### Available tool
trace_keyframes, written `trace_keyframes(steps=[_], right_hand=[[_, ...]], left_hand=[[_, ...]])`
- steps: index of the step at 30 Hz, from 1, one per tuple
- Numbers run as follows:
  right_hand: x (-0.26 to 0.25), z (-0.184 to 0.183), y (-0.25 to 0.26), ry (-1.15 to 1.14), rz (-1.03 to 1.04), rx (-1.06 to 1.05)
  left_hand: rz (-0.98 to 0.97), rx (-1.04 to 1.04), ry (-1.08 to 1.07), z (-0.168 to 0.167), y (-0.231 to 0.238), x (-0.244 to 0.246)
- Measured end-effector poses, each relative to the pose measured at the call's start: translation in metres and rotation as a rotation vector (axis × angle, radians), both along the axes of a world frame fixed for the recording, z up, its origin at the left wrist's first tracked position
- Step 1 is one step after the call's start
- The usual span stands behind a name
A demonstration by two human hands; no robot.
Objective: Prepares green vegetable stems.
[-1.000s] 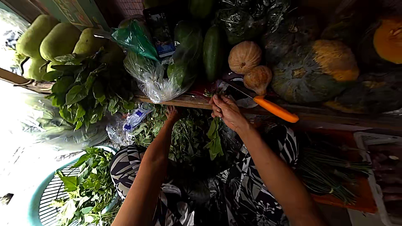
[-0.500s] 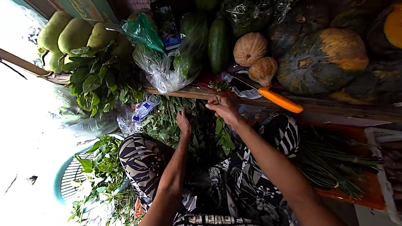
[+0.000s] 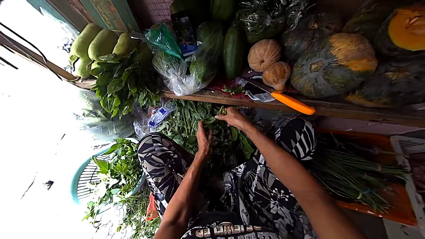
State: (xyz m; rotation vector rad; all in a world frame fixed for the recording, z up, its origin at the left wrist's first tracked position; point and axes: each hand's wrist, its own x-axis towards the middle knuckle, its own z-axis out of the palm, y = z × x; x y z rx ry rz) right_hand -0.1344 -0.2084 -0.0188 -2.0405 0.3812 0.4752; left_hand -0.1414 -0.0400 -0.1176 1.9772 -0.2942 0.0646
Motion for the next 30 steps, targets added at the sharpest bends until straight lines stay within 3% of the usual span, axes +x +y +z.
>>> trace_keyframes(steps=[6, 9, 14, 17, 23, 30], right_hand=[[0.0, 0.013, -0.009, -0.118, 0.235, -0.209], [0.001, 0.018, -0.013, -0.137, 0.231, -0.153], [0.001, 0.014, -0.019, -0.115, 0.127, 0.123], [0.001, 0.013, -0.017, -0.116, 0.131, 0.14], [0.002, 0.02, -0.01, -0.184, 0.21, -0.085], [0.007, 0.005, -0.006, -0.43, 0.154, -0.307]], left_hand=[[-0.015, -0.015, -0.13, 0.003, 0.005, 0.007], [-0.053, 0.026, -0.182, 0.007, 0.009, 0.012], [-0.058, -0.042, -0.083, 0.021, 0.012, 0.023], [-0.14, 0.022, -0.083, 0.022, 0.016, 0.029], [-0.253, 0.137, -0.299, 0.02, 0.019, 0.043], [-0.285, 0.209, -0.148, 0.04, 0.02, 0.045]])
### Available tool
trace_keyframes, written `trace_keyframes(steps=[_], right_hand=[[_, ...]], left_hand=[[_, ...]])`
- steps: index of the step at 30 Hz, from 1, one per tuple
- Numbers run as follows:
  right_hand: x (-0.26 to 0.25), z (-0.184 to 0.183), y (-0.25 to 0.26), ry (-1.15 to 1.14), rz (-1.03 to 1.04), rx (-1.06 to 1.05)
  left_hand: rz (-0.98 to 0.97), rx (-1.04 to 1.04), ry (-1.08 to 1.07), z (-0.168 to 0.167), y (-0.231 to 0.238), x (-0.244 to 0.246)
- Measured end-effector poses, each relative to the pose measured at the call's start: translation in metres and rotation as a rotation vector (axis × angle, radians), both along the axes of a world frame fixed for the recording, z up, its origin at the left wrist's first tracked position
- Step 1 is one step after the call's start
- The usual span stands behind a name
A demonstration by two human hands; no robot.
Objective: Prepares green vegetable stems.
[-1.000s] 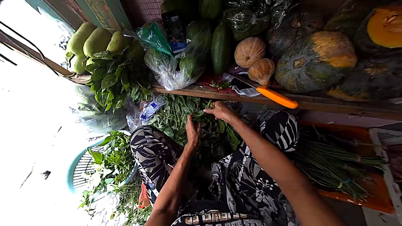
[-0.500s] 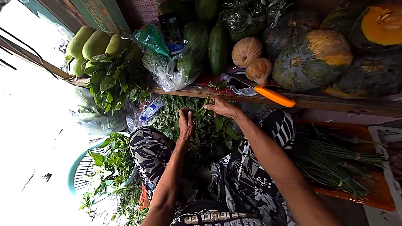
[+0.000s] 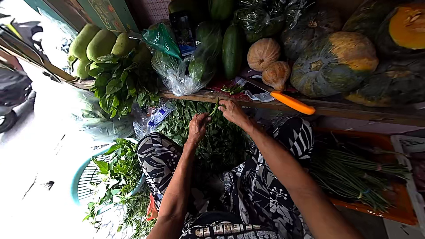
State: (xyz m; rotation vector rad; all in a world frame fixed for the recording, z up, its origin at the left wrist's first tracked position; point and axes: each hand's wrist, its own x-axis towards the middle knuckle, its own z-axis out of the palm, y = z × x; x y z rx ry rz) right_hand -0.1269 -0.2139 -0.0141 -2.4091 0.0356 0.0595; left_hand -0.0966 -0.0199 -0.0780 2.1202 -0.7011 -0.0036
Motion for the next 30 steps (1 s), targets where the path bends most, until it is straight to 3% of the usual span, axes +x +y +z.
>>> trace_keyframes(steps=[5, 10, 14, 16, 18, 22, 25, 30], right_hand=[[0.0, 0.002, 0.01, -0.197, -0.14, -0.073], [0.003, -0.002, 0.012, -0.351, -0.253, 0.011], [0.002, 0.005, 0.01, -0.34, -0.339, 0.067], [0.003, 0.02, -0.012, -0.236, -0.46, 0.136], [0.009, 0.031, -0.044, -0.136, -0.565, 0.196], [0.01, 0.022, -0.021, 0.037, -0.289, 0.203], [0.005, 0.024, -0.023, 0.24, -0.067, 0.365], [0.004, 0.026, -0.024, 0.122, -0.075, 0.776]], left_hand=[[0.015, -0.011, 0.14, 0.026, -0.005, -0.002], [0.007, -0.016, 0.127, 0.044, -0.012, -0.002], [0.006, 0.038, 0.127, 0.057, -0.014, -0.002], [0.038, 0.042, 0.212, 0.064, -0.003, -0.005], [0.098, -0.08, 0.328, 0.063, 0.011, -0.009], [-0.051, -0.445, 0.504, 0.052, 0.003, -0.006], [-0.103, -0.618, 0.675, 0.045, -0.011, -0.001], [-0.094, -0.683, 0.851, 0.029, -0.025, -0.008]])
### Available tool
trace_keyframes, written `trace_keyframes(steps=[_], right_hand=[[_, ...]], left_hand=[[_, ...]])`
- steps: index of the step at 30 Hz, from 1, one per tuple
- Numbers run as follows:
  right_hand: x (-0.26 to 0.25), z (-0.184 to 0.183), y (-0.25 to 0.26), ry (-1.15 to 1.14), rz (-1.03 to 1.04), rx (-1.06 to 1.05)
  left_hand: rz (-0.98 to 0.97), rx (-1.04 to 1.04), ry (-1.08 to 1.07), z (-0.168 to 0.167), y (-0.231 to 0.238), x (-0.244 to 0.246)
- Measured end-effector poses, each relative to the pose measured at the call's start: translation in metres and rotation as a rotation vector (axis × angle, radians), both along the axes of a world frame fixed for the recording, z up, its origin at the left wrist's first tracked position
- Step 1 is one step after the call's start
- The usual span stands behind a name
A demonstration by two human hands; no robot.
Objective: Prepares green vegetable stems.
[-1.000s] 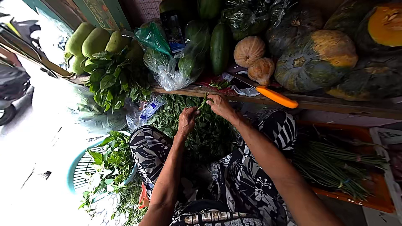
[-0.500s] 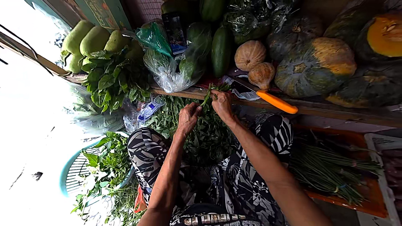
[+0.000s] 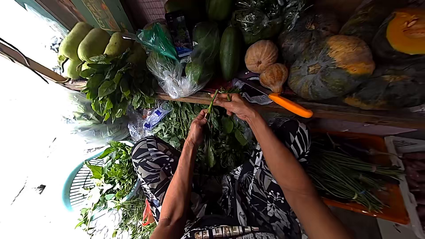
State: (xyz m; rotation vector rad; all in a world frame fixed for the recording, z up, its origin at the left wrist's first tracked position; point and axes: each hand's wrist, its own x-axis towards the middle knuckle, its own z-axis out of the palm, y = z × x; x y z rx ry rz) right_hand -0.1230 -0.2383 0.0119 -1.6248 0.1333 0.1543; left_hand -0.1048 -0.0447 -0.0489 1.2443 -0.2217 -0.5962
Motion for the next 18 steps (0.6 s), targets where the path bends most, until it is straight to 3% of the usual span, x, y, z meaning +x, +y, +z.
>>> trace_keyframes(steps=[6, 12, 18], right_hand=[[0.004, -0.005, -0.003, -0.079, -0.037, 0.024], [0.001, 0.001, -0.003, -0.153, 0.033, -0.022], [0.002, -0.007, -0.009, -0.319, 0.031, -0.218]], left_hand=[[-0.071, -0.117, 0.082, -0.011, -0.002, -0.002], [-0.065, -0.071, 0.049, -0.007, 0.005, -0.004], [-0.082, -0.082, 0.074, -0.007, 0.009, -0.004]])
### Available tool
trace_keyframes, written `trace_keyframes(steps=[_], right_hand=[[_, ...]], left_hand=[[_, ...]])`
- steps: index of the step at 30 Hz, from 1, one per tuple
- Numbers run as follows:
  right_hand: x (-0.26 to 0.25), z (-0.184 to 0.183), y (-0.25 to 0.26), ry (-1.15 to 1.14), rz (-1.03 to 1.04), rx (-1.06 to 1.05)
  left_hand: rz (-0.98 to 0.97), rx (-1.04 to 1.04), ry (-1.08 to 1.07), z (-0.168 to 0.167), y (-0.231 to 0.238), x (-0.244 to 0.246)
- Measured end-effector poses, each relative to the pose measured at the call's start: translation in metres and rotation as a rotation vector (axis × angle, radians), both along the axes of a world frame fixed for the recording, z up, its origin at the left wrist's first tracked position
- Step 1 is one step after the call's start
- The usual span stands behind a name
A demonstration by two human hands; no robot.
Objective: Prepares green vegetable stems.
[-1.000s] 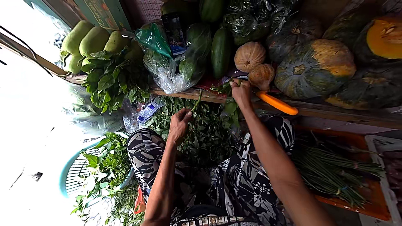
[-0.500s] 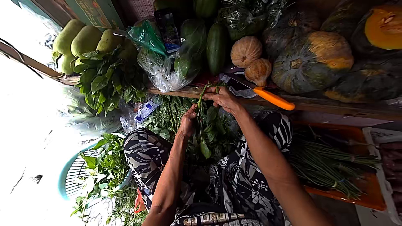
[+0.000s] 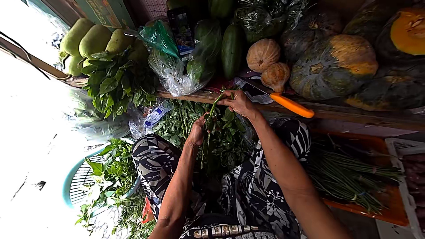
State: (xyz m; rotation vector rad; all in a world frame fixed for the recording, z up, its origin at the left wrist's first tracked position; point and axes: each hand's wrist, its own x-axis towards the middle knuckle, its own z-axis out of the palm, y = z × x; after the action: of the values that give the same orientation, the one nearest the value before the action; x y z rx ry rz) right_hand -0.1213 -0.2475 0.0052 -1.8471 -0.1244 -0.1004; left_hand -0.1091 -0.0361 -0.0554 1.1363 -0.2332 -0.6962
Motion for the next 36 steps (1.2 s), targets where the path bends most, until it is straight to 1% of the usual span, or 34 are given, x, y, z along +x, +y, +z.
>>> trace_keyframes(steps=[2, 5, 7, 12, 17, 19, 21, 23, 25, 27, 28, 29, 30, 32, 34, 36], right_hand=[[-0.002, 0.003, -0.001, 0.031, -0.004, -0.03], [-0.004, 0.009, 0.005, 0.224, 0.053, -0.057], [-0.006, 0.005, 0.013, 0.293, 0.096, -0.056], [-0.004, -0.001, 0.019, 0.219, 0.056, 0.02], [-0.003, 0.0, 0.019, 0.19, 0.09, -0.067], [-0.003, -0.002, 0.02, 0.166, 0.094, -0.078], [-0.002, -0.005, 0.021, 0.131, 0.083, -0.087], [-0.002, -0.006, 0.024, 0.085, 0.028, -0.163], [-0.002, -0.008, 0.028, 0.037, -0.068, -0.286], [0.0, -0.013, 0.027, -0.02, -0.2, -0.365], [0.003, -0.014, 0.021, -0.015, -0.248, -0.389], [0.005, -0.013, 0.015, 0.039, -0.264, -0.389], [0.006, -0.012, 0.013, 0.101, -0.249, -0.373], [0.004, -0.008, 0.018, 0.195, -0.147, -0.278], [0.0, -0.009, 0.026, 0.204, -0.049, -0.174], [-0.004, -0.008, 0.032, 0.193, -0.01, -0.165]], left_hand=[[0.026, 0.015, -0.002, 0.004, 0.0, -0.001], [0.081, 0.018, -0.038, 0.006, -0.003, -0.001], [0.118, 0.025, -0.057, 0.008, -0.006, 0.0], [0.102, 0.091, -0.171, 0.009, -0.005, 0.005], [0.039, 0.054, -0.209, 0.004, 0.0, 0.009], [0.03, 0.072, -0.213, 0.004, 0.002, 0.007], [0.026, 0.117, -0.239, 0.005, 0.004, 0.007], [0.01, 0.161, -0.294, 0.006, 0.006, 0.007], [0.001, 0.218, -0.344, 0.012, 0.007, 0.004], [-0.011, 0.257, -0.365, 0.017, 0.009, -0.001], [0.005, 0.311, -0.392, 0.021, 0.009, -0.004], [0.041, 0.398, -0.426, 0.024, 0.008, -0.006], [0.086, 0.493, -0.461, 0.025, 0.009, -0.007], [0.177, 0.617, -0.507, 0.022, 0.01, -0.004], [0.214, 0.668, -0.574, 0.019, 0.008, -0.001], [0.215, 0.679, -0.66, 0.018, -0.001, -0.004]])
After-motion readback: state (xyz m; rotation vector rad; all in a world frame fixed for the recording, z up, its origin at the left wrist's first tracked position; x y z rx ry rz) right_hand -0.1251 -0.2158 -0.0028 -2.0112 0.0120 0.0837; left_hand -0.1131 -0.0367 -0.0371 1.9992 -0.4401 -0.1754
